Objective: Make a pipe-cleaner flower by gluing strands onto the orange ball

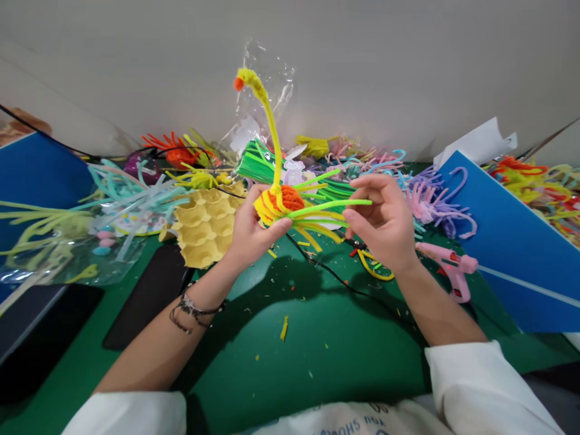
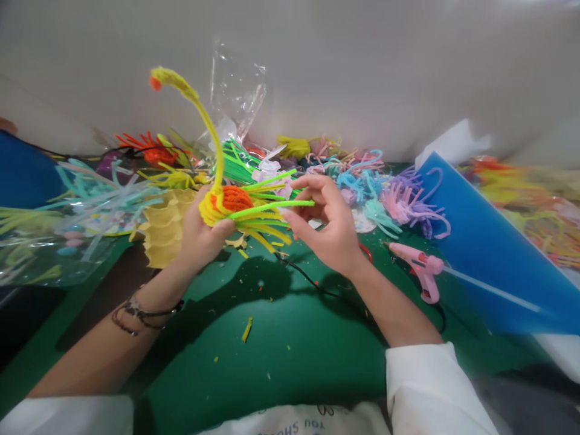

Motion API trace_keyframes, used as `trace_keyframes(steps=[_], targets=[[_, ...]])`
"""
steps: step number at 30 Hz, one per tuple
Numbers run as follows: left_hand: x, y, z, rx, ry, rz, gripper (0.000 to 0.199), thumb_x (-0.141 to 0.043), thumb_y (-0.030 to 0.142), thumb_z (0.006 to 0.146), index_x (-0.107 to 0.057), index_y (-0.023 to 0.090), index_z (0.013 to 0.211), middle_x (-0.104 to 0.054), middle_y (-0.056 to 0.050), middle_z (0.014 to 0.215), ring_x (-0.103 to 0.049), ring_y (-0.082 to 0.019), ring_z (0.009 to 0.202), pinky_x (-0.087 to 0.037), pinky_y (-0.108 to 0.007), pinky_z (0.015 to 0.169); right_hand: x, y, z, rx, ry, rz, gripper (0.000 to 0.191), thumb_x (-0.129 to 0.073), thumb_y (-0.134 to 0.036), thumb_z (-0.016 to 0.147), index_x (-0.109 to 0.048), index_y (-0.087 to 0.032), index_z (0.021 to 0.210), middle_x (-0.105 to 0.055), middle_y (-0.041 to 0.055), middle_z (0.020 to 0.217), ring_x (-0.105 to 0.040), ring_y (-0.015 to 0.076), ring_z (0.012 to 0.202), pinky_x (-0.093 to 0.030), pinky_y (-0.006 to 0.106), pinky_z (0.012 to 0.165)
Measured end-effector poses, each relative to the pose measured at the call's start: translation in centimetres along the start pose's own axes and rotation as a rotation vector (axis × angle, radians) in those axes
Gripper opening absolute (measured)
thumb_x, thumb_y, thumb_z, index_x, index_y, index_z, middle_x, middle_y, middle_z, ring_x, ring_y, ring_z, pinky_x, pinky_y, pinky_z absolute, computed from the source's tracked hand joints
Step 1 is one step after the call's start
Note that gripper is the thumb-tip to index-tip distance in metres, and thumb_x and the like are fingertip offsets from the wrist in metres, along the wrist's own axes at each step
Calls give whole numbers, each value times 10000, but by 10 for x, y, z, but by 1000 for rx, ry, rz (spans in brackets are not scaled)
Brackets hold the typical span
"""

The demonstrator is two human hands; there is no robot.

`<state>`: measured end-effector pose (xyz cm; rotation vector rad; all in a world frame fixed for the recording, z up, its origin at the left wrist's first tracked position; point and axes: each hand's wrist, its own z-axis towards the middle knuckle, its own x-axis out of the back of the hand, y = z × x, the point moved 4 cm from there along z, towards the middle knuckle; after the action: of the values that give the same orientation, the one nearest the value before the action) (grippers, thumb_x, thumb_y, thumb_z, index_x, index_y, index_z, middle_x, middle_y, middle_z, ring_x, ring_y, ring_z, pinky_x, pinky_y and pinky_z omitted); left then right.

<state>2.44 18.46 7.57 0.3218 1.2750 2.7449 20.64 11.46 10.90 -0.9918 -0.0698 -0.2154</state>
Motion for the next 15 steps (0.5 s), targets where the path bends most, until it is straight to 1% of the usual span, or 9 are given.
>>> trace_keyframes(steps=[2,5,7,9,12,15], targets=[[0,2,0,-5,5,0,436,-668,530,680,-498,188,891,-553,-6,799,-520,-140,693,-405,-248,621,4,-2,1,36,20,-29,204,-609,-221,796,-506,-271,964,-501,-61,730,-515,47,482,-460,198,408],[2,3,0,23,6,7,473,-687,549,644,-495,194,891,-550,-6,793,-513,-150,688,-390,-259,618,10,-4,2,78,60,-74,144,-581,-232,812,-519,-271,937,-507,-58,719,-505,50,484,-449,204,408],[3,4,-1,32,0,40,500,-713,551,607,-500,198,889,-542,1,772,-499,-153,680,-377,-264,622,13,-3,2,96,79,-107,131,-587,-243,805,-528,-269,919,-521,-44,755,-517,61,532,-463,214,437],[5,5,-1,12,-6,84,533,-747,546,557,-505,201,883,-526,12,744,-485,-155,675,-366,-268,629,14,-3,3,124,68,-138,141,-602,-251,794,-538,-267,918,-533,-30,799,-538,79,609,-494,235,504],[7,8,-2,-28,-30,137,589,-788,536,489,-515,205,891,-507,22,723,-478,-157,678,-359,-268,629,12,-5,4,196,-35,-191,235,-640,-296,768,-546,-273,982,-545,-17,840,-558,115,731,-523,291,663],[7,8,-2,-50,-72,174,612,-816,514,455,-519,213,897,-511,20,748,-498,-156,682,-365,-265,618,8,-9,5,280,-184,-294,398,-701,-364,718,-537,-274,1069,-568,10,976,-559,163,894,-500,340,812]])
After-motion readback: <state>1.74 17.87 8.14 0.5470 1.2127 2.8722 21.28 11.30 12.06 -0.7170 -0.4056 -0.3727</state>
